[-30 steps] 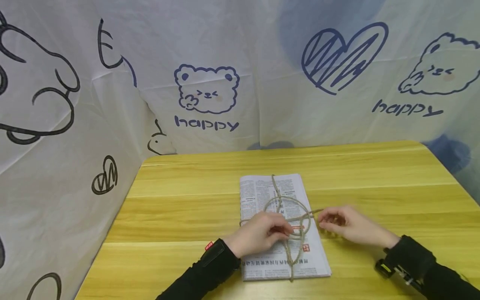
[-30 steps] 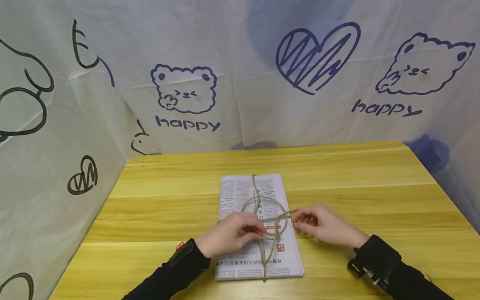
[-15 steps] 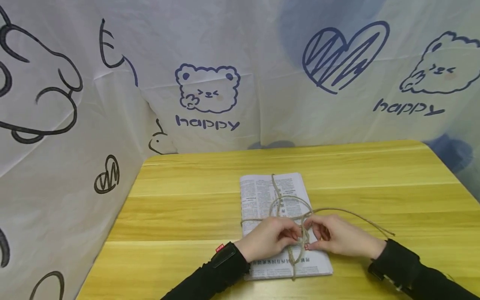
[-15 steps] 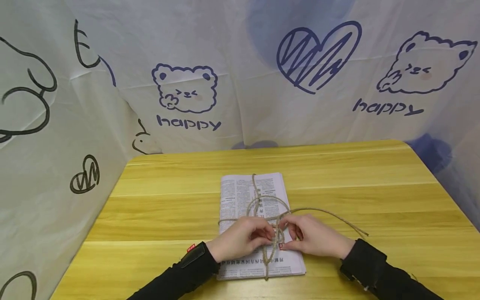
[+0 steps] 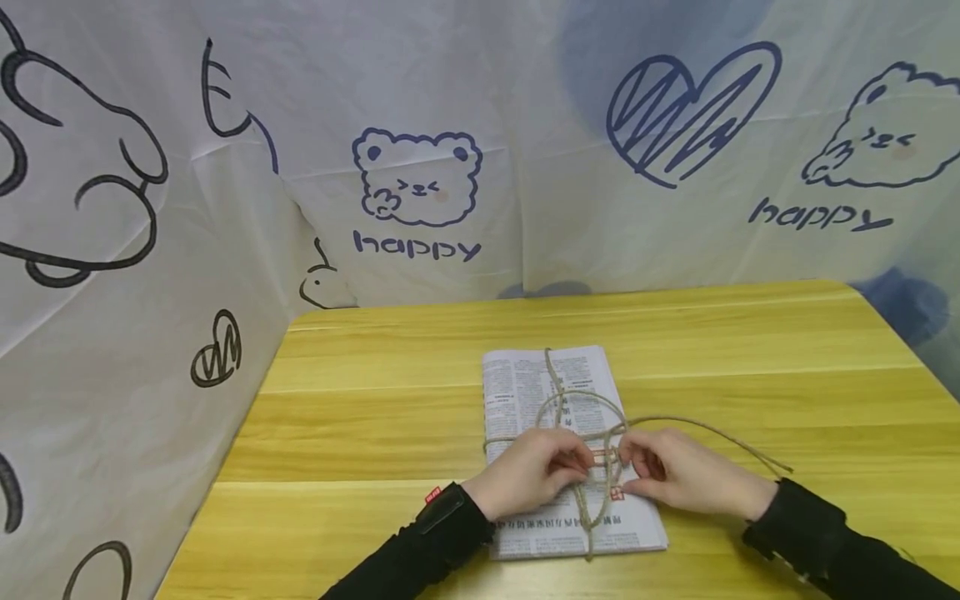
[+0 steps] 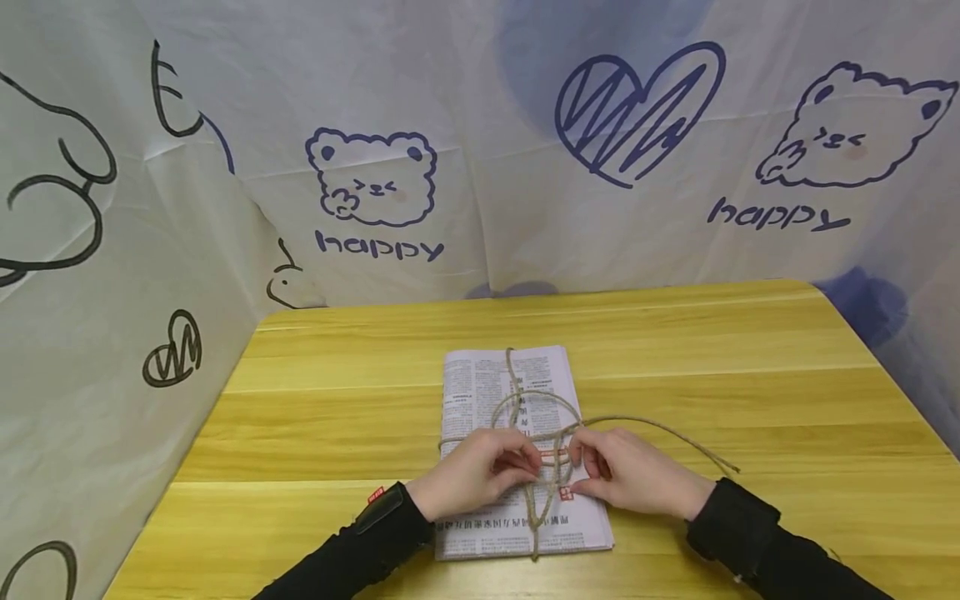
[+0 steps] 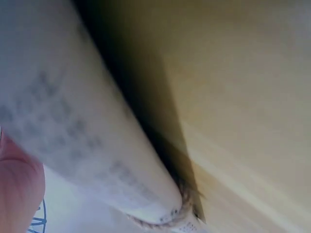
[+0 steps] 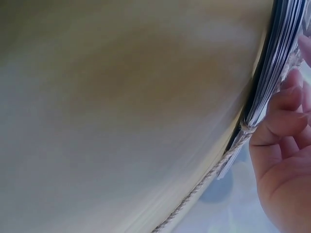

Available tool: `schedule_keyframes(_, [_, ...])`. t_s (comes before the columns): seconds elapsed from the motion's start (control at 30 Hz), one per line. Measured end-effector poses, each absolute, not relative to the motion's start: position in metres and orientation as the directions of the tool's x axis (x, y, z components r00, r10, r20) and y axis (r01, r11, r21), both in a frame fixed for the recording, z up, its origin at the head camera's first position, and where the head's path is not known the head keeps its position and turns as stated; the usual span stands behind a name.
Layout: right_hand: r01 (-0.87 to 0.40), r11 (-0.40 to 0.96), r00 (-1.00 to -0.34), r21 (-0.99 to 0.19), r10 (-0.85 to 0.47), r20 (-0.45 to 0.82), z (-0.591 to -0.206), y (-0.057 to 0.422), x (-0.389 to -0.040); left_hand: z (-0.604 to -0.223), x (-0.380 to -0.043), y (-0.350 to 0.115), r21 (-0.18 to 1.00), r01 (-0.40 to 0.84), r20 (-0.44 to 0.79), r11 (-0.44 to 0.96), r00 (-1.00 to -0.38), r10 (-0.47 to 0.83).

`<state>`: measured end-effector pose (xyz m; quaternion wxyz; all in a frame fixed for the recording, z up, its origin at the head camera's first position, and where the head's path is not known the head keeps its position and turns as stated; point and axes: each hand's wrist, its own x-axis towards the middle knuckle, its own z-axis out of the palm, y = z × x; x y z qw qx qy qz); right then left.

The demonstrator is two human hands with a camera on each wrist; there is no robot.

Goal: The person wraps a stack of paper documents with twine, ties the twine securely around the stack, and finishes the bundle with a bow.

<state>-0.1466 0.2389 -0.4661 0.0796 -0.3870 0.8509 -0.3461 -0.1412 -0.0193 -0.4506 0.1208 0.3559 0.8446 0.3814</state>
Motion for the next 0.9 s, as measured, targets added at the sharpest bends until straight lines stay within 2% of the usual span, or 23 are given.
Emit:
schedule_keyframes(0.27, [-0.616, 0.409, -0.638, -0.673, -0.761, 0.121, -0.466, 0.238, -0.148, -0.448, -0.14, -0.019, 0.744, 0.49, 0.036, 0.454, -0.708, 0.705])
schedule_keyframes(0.47, [-0.602, 0.379, -0.626, -0.703, -0.77, 0.122, -0.462, 0.257, -0.148, -0.44, -0.146, -0.039, 0.751, 0.473, 0.068, 0.461, -0.749, 0.659])
schedule_keyframes(0.6, [-0.594, 0.342, -0.595, -0.729, -0.796, 0.112, -0.455, 0.283, -0.148, -0.433, -0.153, -0.058, 0.754, 0.458, 0.074, 0.472, -0.772, 0.631])
schedule_keyframes(0.77, [-0.57, 0.338, -0.533, -0.749, -0.846, 0.024, -0.45, 0.322, -0.152, -0.425, -0.16, -0.076, 0.707, 0.485, 0.096, 0.515, -0.787, 0.609])
schedule_keyframes(0.9, [-0.529, 0.376, -0.498, -0.76, -0.863, -0.081, -0.448, 0.341, -0.152, -0.416, -0.17, -0.073, 0.638, 0.503, 0.08, 0.583, -0.796, 0.599])
